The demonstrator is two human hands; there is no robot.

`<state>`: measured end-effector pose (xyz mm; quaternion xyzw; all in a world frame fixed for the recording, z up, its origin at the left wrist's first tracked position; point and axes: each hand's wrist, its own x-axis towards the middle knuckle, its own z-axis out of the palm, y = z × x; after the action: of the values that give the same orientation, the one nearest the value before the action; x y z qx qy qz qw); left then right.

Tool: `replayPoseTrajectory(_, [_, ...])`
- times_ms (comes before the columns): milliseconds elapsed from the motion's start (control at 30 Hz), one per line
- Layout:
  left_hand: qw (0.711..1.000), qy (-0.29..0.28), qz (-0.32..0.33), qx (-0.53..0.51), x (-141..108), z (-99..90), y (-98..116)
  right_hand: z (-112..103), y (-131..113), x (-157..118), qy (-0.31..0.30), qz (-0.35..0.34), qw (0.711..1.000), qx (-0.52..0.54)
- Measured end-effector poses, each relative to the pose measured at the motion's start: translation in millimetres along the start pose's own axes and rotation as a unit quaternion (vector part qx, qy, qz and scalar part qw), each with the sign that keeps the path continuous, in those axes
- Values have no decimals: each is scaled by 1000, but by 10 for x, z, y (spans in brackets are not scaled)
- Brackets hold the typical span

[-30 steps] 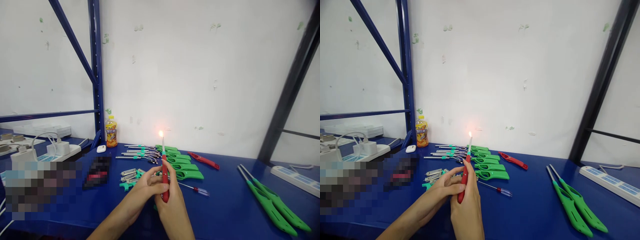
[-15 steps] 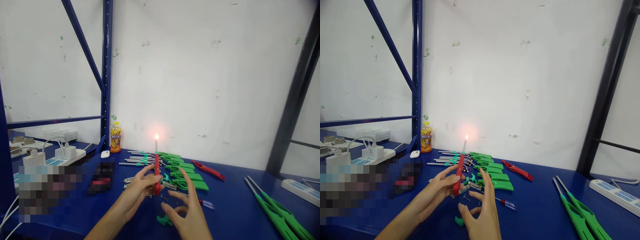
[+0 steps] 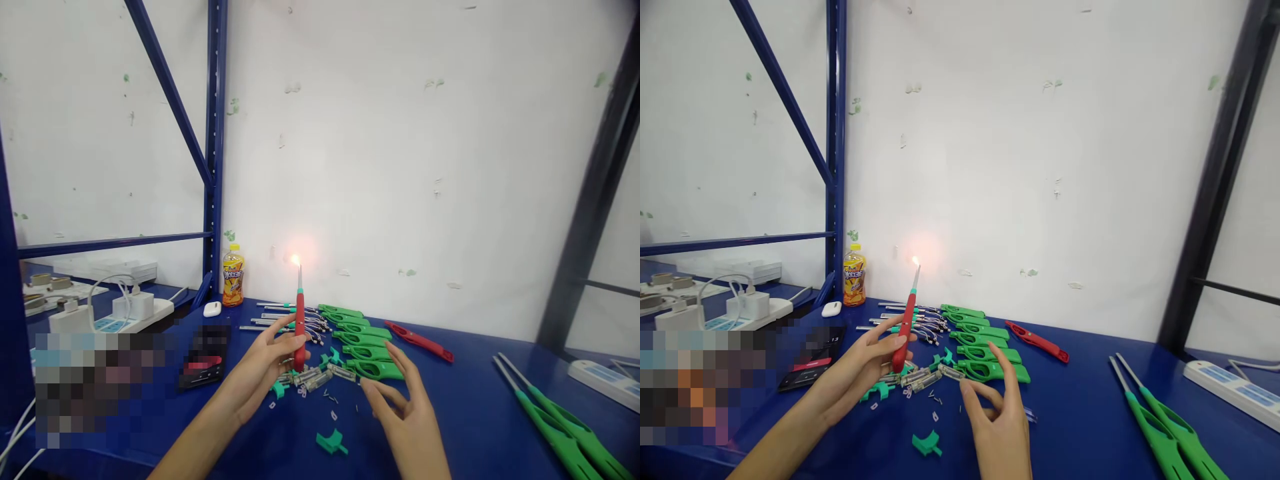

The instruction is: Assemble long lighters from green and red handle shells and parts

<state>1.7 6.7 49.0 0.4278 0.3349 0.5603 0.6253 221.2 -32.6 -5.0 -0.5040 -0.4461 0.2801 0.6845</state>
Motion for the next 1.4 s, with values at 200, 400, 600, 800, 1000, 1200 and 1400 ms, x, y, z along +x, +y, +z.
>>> replayPoseTrajectory(200, [999,-23,-37,-9,4,48,-93,-89,-13,41,6,24,1000,10])
replayPoseTrajectory(400, [997,-42,-69,-19,-36,128,-173,-115,-52,35,1,34,999,14])
replayPoseTrajectory(600, [996,-40,-70,-22,-60,128,-133,-109,-72,21,-2,28,1000,0])
replayPoseTrajectory(800, [998,-38,-40,-19,-47,59,-58,-109,-60,20,-1,20,1000,-9])
replayPoseTrajectory(1000, [998,-39,-35,-22,-23,41,-74,-106,-36,27,-3,16,1000,-17])
replayPoseTrajectory(1200, [998,-35,-40,-25,-52,87,-96,-100,-32,24,3,9,1000,-13])
replayPoseTrajectory(1400, [997,-36,-60,-14,-88,143,-76,-109,-21,33,6,13,1000,-14])
